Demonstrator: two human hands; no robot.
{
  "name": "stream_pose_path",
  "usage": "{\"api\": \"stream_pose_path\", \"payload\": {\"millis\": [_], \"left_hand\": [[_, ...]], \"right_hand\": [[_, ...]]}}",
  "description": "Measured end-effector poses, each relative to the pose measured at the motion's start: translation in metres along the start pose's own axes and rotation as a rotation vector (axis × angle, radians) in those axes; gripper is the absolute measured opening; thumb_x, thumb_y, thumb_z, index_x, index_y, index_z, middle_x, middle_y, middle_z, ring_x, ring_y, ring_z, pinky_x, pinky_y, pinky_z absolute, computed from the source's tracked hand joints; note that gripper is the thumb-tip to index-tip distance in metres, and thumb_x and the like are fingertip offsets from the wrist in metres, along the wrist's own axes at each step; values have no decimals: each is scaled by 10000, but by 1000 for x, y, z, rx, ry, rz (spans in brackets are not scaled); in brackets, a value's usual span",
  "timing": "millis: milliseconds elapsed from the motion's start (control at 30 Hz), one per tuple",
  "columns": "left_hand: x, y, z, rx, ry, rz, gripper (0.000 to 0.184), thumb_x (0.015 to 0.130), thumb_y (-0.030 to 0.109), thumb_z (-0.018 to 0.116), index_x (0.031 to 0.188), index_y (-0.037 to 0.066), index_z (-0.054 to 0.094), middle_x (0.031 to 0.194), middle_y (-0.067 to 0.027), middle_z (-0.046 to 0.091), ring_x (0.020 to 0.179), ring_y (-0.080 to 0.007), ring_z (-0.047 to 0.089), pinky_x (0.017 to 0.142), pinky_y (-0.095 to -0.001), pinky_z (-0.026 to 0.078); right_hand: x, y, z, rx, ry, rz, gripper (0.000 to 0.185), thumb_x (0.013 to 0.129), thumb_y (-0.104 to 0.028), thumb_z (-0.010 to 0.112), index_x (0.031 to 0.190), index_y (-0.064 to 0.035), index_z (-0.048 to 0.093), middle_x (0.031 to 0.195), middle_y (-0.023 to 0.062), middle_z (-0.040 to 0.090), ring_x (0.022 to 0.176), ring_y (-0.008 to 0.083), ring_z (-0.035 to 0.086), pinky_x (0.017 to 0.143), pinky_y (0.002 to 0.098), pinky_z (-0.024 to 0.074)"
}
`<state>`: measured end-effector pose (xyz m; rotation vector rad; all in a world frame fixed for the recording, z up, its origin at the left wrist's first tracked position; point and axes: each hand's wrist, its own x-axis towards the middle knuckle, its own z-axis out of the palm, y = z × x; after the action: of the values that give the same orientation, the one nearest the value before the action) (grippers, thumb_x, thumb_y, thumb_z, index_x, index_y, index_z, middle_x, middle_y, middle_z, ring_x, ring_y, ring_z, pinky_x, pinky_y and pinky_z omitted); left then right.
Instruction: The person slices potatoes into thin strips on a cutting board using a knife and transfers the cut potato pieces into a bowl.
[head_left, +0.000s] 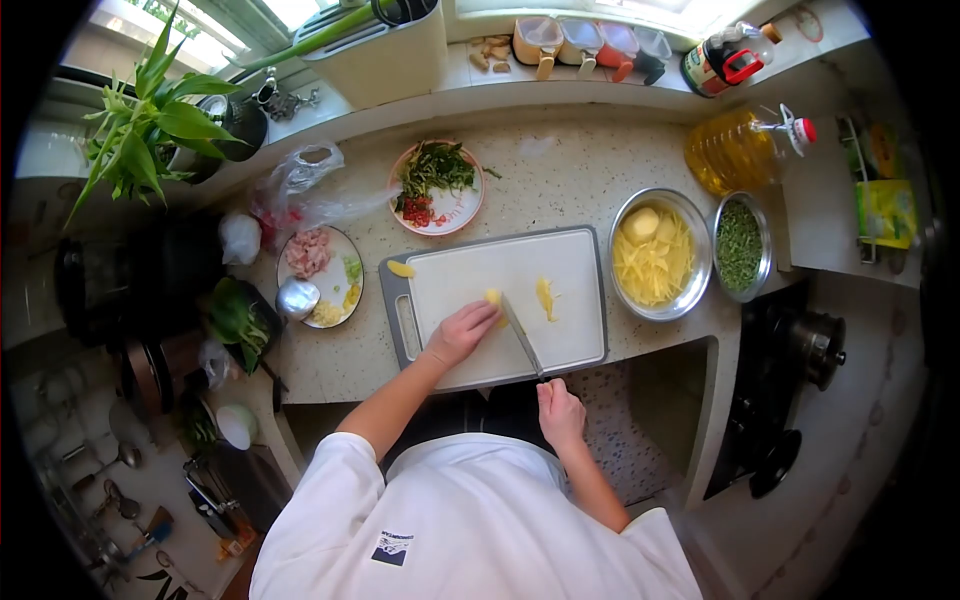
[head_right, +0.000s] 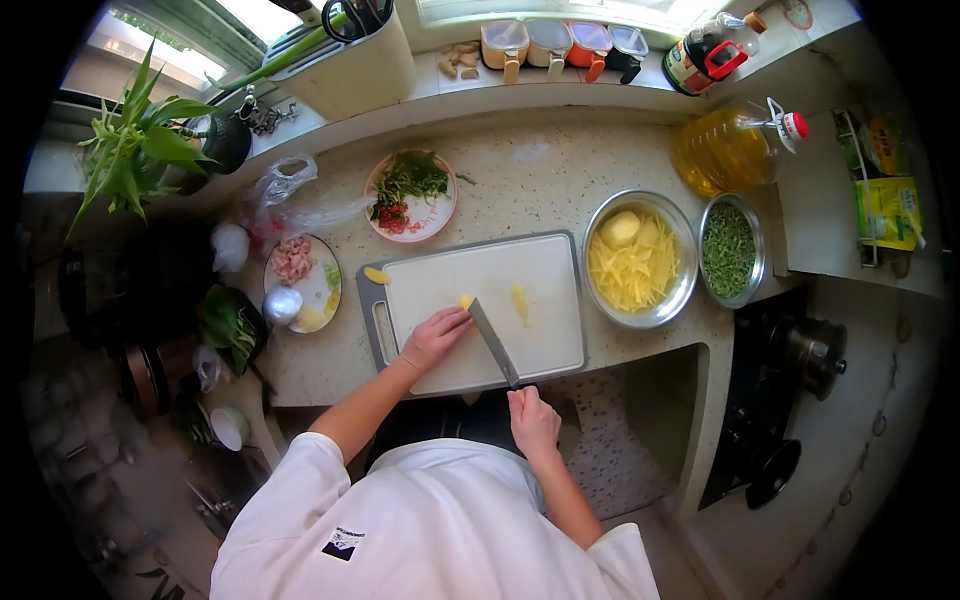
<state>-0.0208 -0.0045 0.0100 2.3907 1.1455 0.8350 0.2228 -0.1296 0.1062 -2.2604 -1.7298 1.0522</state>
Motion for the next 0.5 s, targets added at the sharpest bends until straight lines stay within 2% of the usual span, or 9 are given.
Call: {"api": "stream_pose_path", "payload": {"millis": [67,167,500], "left_hand": [[1,-1,5,-5,21,-6,344,814,40,695,1153,10,748,1171,-114,718,1106,-292,697,920,-360,604],[2,3,10,-12,52,-34,278,808,41,719,1083,28,761,1125,-101,725,1078,-282,711,881,-360,617],[-3,2,11,1,43,-82,207,828,53,707,1022,61,779,1138,-75,735,1073,-254,720,796,-329,628]], "right_hand": [[0,2,2,-29,6,-11,383,1072,-466,527,992,-99,599,853,161,746,783,448,706,664,563,541],[1,3,2,-41,8,-31,379,1066,-467,537,990,-101,599,858,156,748,787,443,707,668,564,541],[2,-2,-6,-99,-65,-18,396,1072,-465,519,972,-89,593,828,190,723,787,457,696,678,572,530]]}}
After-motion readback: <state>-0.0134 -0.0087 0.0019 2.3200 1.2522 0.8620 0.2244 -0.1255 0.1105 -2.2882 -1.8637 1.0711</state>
